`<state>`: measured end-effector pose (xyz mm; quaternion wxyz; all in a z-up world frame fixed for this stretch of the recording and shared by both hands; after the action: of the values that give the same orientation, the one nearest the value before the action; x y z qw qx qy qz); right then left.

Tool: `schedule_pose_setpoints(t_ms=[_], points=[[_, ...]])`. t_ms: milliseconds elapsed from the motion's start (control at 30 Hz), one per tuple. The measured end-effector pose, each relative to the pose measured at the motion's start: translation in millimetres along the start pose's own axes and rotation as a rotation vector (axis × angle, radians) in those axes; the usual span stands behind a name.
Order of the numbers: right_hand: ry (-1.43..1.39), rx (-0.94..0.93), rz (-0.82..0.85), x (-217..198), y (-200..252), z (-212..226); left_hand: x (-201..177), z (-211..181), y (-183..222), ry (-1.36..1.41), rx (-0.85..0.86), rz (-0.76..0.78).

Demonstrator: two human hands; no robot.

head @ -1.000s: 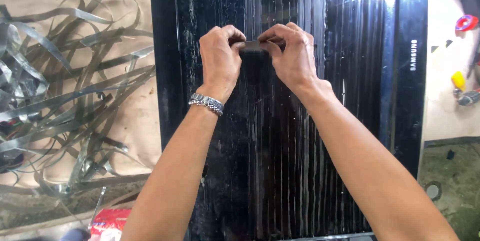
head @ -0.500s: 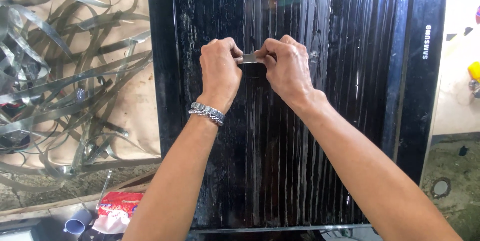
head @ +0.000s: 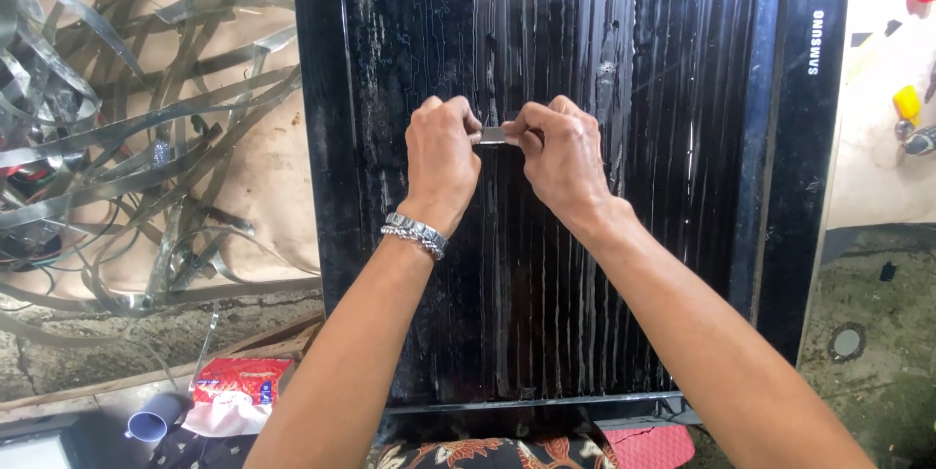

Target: Using a small hand scraper to remove a polarizing or protective film from a television screen.

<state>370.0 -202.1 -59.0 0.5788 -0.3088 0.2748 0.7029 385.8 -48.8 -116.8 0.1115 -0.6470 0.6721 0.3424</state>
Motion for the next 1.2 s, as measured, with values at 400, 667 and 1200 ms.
schedule_pose_setpoints(t_ms=[400, 667, 1200], points=[[0.002, -0.012, -0.018, 10.1, 64.9, 8.0, 8.8, 28.6, 61.2, -0.076, 0.025, 0.029], [-0.215, 0.028, -0.118, -11.6, 139.0, 40.0, -20.7, 12.4, 142.7, 0.08, 0.018, 0.118], [-0.131, 0.119, -0.306, 11.7, 170.9, 39.8, -20.8, 21.5, 156.7, 0.035, 0.108, -0.04]])
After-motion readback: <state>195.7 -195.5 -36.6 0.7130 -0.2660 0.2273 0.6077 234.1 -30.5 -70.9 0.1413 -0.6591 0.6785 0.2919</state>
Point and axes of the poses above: each hand's wrist, its own y-axis away from the middle knuckle, its own x-axis out of the palm, z = x × y, the point moved 10 cm from there along -y, towards the middle knuckle, and after that the axes turned 11 degrees about -x, right-handed, at the moved point
